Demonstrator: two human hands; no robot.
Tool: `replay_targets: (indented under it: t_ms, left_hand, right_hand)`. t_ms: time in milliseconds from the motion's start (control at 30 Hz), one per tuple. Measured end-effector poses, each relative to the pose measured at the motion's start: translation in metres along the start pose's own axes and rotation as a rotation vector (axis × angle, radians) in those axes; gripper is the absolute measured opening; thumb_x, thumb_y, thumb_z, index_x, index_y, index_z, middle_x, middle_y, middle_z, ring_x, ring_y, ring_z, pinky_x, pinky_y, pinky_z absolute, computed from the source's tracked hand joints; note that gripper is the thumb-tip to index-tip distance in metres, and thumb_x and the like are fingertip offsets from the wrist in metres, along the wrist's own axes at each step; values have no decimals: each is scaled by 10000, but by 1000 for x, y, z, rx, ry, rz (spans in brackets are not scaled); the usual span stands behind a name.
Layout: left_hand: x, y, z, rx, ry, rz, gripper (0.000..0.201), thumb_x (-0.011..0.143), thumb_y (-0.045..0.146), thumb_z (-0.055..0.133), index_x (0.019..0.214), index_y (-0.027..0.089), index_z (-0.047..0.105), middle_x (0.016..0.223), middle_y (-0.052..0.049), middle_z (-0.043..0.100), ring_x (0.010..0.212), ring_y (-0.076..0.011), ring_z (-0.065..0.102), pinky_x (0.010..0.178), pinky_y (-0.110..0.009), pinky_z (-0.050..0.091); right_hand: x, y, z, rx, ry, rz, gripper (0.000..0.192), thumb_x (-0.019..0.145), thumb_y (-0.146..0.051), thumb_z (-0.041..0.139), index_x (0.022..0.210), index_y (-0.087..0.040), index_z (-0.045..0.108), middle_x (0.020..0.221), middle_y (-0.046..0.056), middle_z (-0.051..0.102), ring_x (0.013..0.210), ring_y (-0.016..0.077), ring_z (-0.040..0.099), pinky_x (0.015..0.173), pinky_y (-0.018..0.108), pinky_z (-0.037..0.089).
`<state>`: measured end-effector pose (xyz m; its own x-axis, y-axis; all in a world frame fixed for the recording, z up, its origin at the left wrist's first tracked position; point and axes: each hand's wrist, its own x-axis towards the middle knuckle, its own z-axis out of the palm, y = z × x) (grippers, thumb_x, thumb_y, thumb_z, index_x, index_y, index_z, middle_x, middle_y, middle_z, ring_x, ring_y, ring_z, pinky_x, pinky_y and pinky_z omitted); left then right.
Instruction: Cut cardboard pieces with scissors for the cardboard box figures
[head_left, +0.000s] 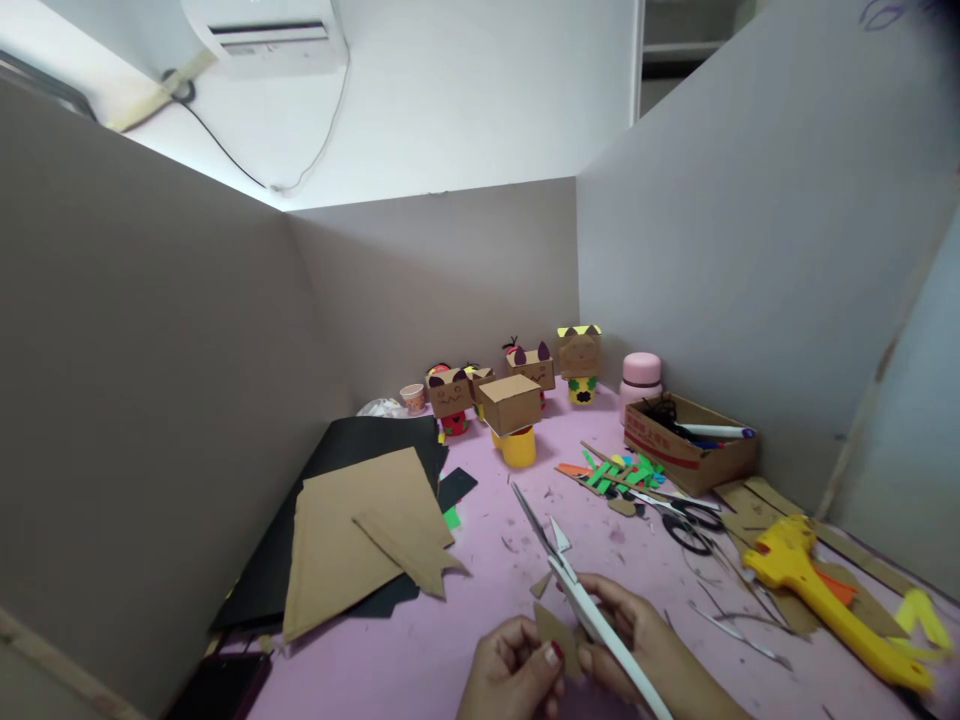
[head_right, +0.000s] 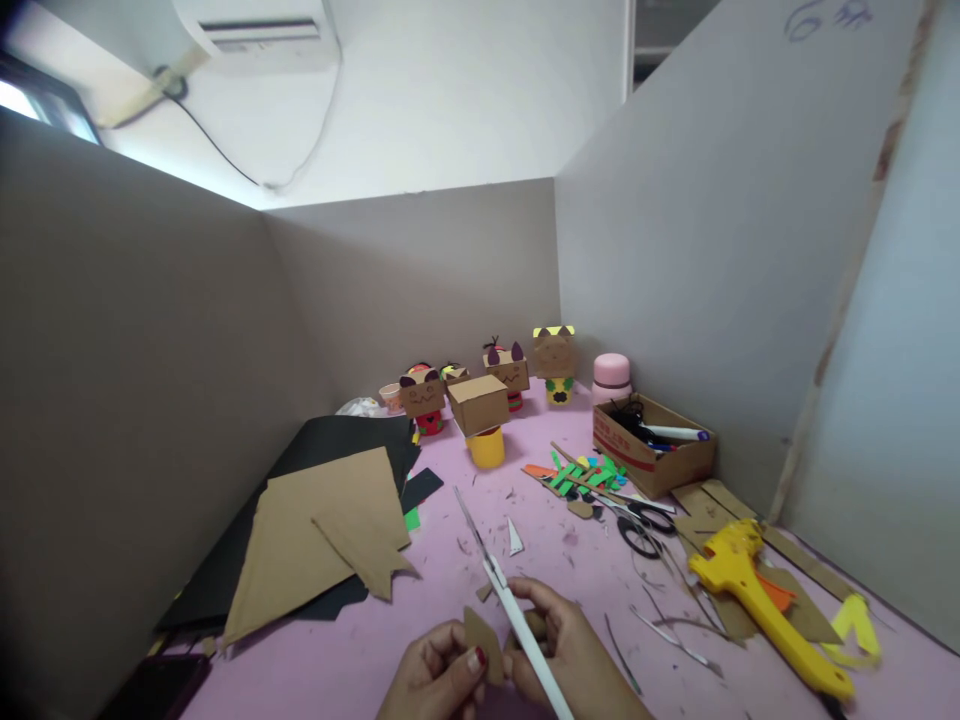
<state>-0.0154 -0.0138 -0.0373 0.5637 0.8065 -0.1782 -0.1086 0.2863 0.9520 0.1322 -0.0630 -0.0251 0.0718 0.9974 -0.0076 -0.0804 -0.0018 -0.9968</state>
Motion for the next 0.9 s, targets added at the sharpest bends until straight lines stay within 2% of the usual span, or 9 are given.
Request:
replay_targets:
  t_ms: [100,200,333,433,533,600,767,900]
  left_hand:
    - [0,0,1,-53,-3,-38,419,537,525,775,610,151,601,468,27,567,349,-50,411,364,-189,291]
    - [4,-4,-1,-81,-32,-70,462,533,578,748,607,138,628,491,-3,609,352,-53,435,360,-185,326]
    - [5,-6,-3,-81,-54,-57,454,543,557,756,614,122,649,494,-15,624,355,-54,458,367,-181,356]
    - [2,-3,1,-133,-45,-48,506,591,614,690,615,109,652,507,-55,653,377,-76,511,380,-185,381]
    - [0,0,4,-204,-19,-75,538,602,653,650,649,117,648,520,-71,673,389,-92,542,384,-187,385]
    - [0,1,3,-177,-28,-74,528,601,637,664,646,112,651,518,-67,666,389,-89,534,388,-189,382]
    - [2,-2,-1,-23,-18,-12,442,571,546,742,616,118,645,482,-8,607,364,-60,461,384,-189,353]
    - [2,-5,-3,-37,6,-5,431,575,542,742,617,130,624,500,-7,620,375,-60,473,388,-181,366]
  right_hand:
    - [-3,-10,1,45,23,58,457,530,-191,627,980,-180,549,559,-90,477,482,97,450,478,218,336]
    - [-4,-10,0,104,8,55,433,558,-200,633,975,-175,518,555,-95,475,463,87,431,464,214,306]
    - [-5,-7,-2,104,-2,31,397,586,-180,632,961,-177,500,576,-86,504,501,91,451,483,217,309]
    - [-5,-8,-3,136,-28,12,411,591,-199,661,962,-176,485,602,-72,538,540,102,479,529,228,339]
    - [-5,-10,-3,140,-20,23,440,576,-217,676,970,-185,484,591,-89,494,513,95,452,507,222,332]
    - [-5,-11,-2,121,-8,21,433,570,-215,665,966,-188,493,573,-99,454,500,93,431,491,220,319]
    - [-7,-9,-1,82,12,0,492,580,-214,672,1036,-163,494,612,-63,521,567,115,459,563,240,371]
    - [-8,-6,-2,77,-4,-16,527,605,-277,727,1065,-149,505,634,-55,527,583,104,459,572,222,381]
